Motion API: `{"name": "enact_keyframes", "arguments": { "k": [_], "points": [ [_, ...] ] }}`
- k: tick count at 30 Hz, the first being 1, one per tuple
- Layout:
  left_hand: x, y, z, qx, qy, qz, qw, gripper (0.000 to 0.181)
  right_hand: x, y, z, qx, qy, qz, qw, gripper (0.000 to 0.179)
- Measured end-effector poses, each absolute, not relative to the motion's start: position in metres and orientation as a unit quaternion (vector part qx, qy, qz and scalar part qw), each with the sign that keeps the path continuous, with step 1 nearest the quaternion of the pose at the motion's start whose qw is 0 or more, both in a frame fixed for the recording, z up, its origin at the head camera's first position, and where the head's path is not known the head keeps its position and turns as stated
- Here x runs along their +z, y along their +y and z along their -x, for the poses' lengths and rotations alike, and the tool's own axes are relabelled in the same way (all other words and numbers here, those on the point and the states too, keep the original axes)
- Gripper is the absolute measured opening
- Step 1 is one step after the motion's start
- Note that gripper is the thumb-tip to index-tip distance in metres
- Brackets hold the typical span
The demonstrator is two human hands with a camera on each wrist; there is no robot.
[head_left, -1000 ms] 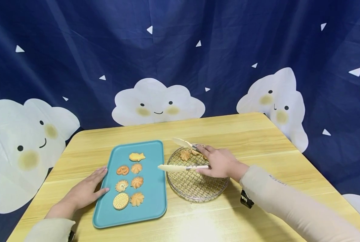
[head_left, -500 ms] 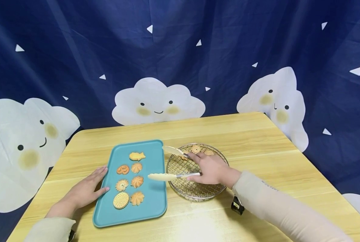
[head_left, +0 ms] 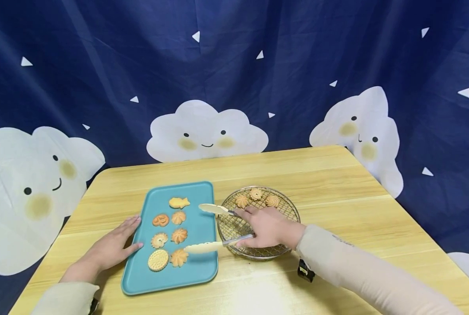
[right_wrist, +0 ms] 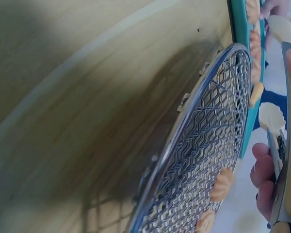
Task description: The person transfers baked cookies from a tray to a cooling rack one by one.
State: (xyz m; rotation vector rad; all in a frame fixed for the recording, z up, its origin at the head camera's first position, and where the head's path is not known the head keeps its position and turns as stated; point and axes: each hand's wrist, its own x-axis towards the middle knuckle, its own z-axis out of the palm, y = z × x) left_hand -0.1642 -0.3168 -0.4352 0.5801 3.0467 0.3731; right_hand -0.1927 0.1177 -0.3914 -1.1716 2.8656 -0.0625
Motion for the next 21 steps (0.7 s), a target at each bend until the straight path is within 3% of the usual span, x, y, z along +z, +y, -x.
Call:
{"name": "enact_keyframes", "arguments": {
  "k": [21],
  "points": [
    [-0.437,-0.318,0.165,0.122,0.974,-0.190,0.010,0.078,-0.386,0.095,0.189,0.018,0.877,0.481,0.012,0.083]
  ]
}}
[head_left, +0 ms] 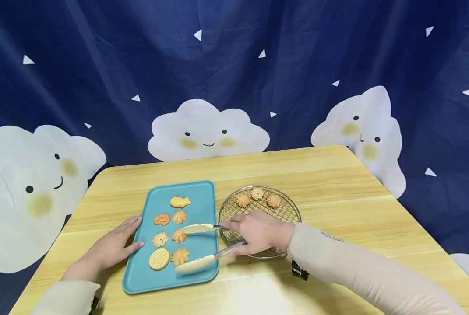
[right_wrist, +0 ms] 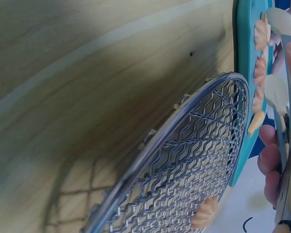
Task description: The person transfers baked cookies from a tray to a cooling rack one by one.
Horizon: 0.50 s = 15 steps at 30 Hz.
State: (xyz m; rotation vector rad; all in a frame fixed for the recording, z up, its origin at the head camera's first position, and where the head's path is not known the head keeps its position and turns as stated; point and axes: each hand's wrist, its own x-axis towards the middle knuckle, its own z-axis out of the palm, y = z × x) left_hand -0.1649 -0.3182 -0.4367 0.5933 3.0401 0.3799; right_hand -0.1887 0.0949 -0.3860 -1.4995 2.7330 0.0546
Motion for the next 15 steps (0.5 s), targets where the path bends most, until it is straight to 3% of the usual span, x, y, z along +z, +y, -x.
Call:
{"name": "enact_keyframes", "arguments": {
  "k": [15],
  "points": [
    [-0.434,-0.316,0.164,0.124,0.974,-0.188,0.009,0.078,-0.387,0.084,0.190,0.038,0.860,0.509,0.006,0.072]
  ]
}}
